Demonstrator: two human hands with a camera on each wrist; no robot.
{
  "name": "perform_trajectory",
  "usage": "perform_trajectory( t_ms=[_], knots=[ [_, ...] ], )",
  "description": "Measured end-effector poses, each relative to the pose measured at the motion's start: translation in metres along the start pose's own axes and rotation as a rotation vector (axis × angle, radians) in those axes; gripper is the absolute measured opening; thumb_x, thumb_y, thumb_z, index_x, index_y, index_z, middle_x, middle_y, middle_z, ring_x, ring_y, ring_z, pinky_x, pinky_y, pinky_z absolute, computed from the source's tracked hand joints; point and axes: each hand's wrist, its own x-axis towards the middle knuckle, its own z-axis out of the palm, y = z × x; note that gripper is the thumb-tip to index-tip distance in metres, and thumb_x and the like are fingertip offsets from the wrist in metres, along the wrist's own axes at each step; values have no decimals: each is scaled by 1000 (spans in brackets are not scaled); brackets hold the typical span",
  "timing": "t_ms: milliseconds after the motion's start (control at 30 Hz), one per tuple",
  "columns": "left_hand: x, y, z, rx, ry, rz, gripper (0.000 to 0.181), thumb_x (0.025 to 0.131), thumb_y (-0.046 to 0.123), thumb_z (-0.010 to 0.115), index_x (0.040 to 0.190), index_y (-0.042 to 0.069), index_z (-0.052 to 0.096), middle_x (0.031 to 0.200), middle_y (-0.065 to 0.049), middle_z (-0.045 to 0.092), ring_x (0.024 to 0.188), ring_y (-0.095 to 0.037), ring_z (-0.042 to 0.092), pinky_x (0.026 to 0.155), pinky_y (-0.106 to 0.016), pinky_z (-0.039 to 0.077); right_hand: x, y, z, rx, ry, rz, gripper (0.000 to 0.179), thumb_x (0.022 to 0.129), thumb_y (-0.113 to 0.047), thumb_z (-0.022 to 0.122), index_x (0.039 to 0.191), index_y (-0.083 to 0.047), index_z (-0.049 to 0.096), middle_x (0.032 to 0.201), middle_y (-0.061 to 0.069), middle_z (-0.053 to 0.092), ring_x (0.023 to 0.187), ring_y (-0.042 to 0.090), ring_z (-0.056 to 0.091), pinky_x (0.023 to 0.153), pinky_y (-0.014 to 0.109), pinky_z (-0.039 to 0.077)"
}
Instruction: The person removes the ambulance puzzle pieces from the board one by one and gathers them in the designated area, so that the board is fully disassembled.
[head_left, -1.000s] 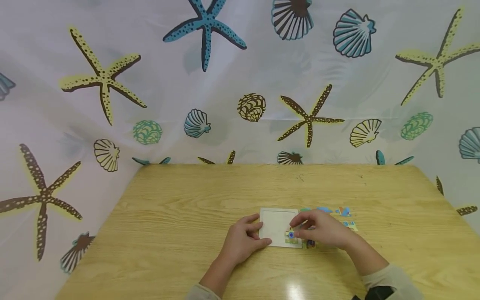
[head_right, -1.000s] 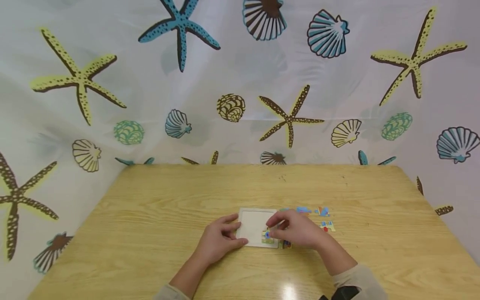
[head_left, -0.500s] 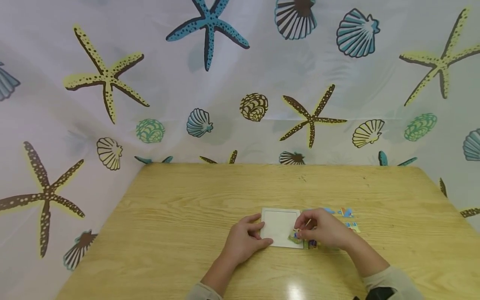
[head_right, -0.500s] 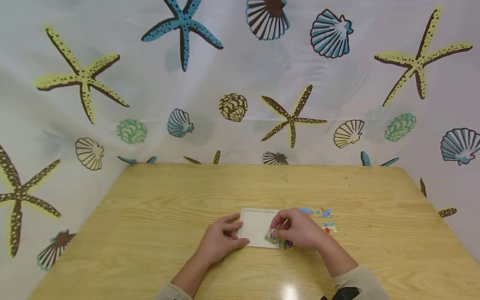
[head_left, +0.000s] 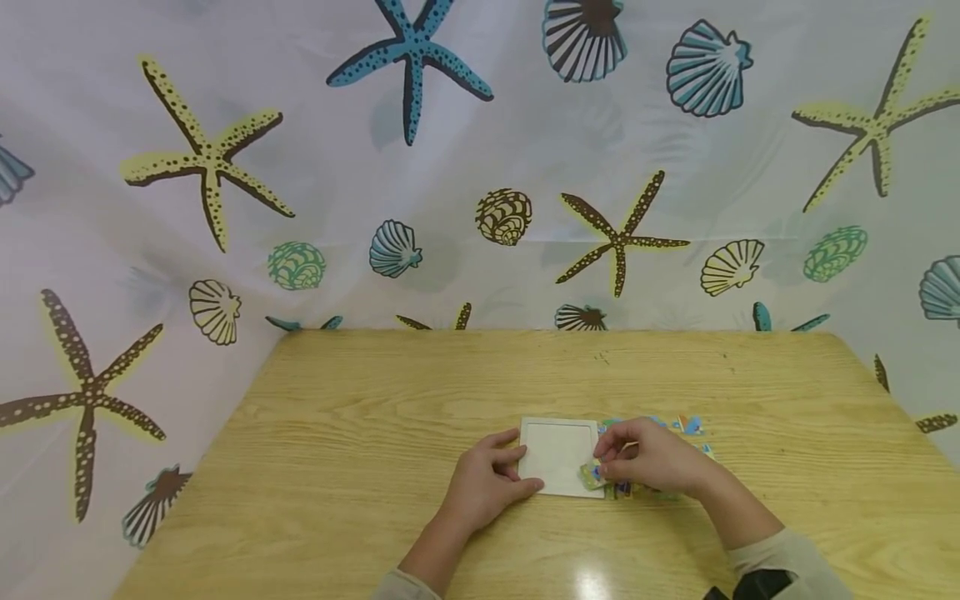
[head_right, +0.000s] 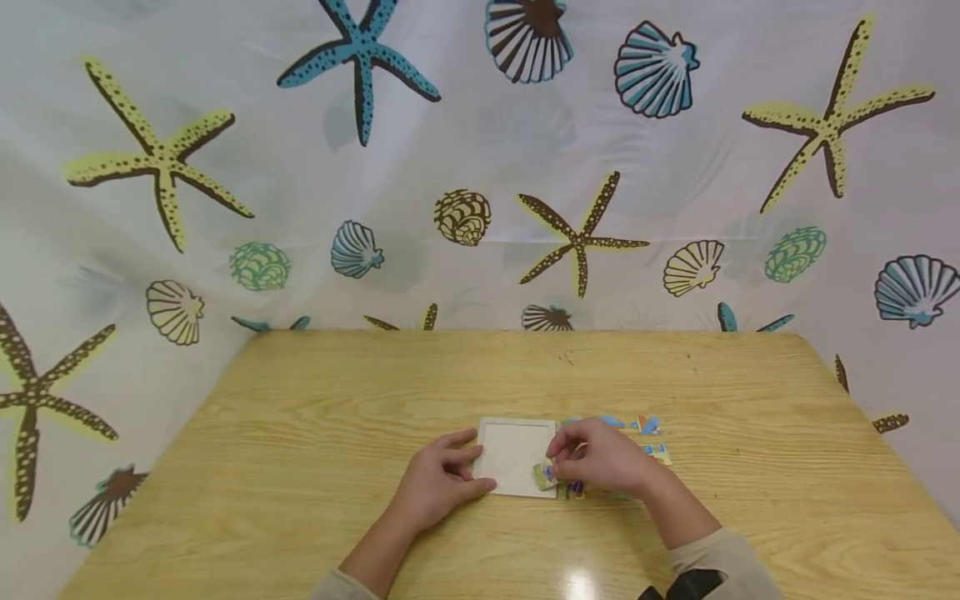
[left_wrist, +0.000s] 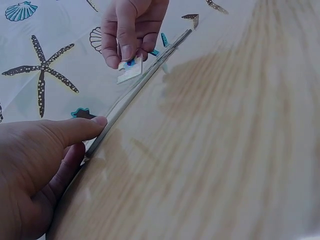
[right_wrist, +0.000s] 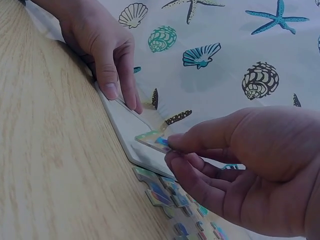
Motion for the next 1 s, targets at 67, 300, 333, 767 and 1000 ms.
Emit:
perform_trajectory(
  t_ms=[67, 300, 333, 767, 1000],
  knots=[
    [0, -1, 0, -8, -7, 0, 57, 75, 19, 88, 122, -5, 67, 146, -12, 54, 79, -8, 58, 69, -15, 51, -1, 2, -3, -2, -8, -5, 21, 94, -13, 69, 108, 2, 65, 100, 12, 63, 81, 21, 66, 67, 31, 56],
    [-2, 0, -2, -4, -12, -13, 55, 77, 19, 87, 123, -2, 68, 147, -9, 53, 79, -6, 57, 70, -15, 52, -7, 2, -18, 61, -55, -3, 29, 93, -13, 71, 111, 7, 63, 101, 12, 66, 85, 20, 69, 76, 33, 60],
    [-1, 0, -3, -2, -10, -13, 54, 77, 19, 87, 123, -2, 68, 147, -9, 54, 79, -6, 57, 70, -15, 52, -8, 2, -22, 68, -67, -2, 30, 93, -13, 71, 112, 8, 62, 101, 12, 66, 86, 21, 70, 77, 34, 60],
    [0, -1, -1, -15, -14, -13, 56, 76, 21, 88, 123, -2, 67, 147, -9, 53, 79, -8, 57, 69, -16, 52, -29, 17, -58, 11, -190, 4, 22, 93, -11, 70, 109, 4, 66, 93, 8, 69, 78, 17, 69, 71, 37, 60],
    [-2, -3, -2, -33, -12, 14, 55, 77, 20, 87, 122, -4, 67, 147, -11, 53, 78, -6, 57, 70, -15, 52, -33, 18, -63, -3, -204, 50, 23, 91, -9, 72, 106, 7, 66, 93, 11, 68, 81, 17, 71, 72, 31, 61]
  ],
)
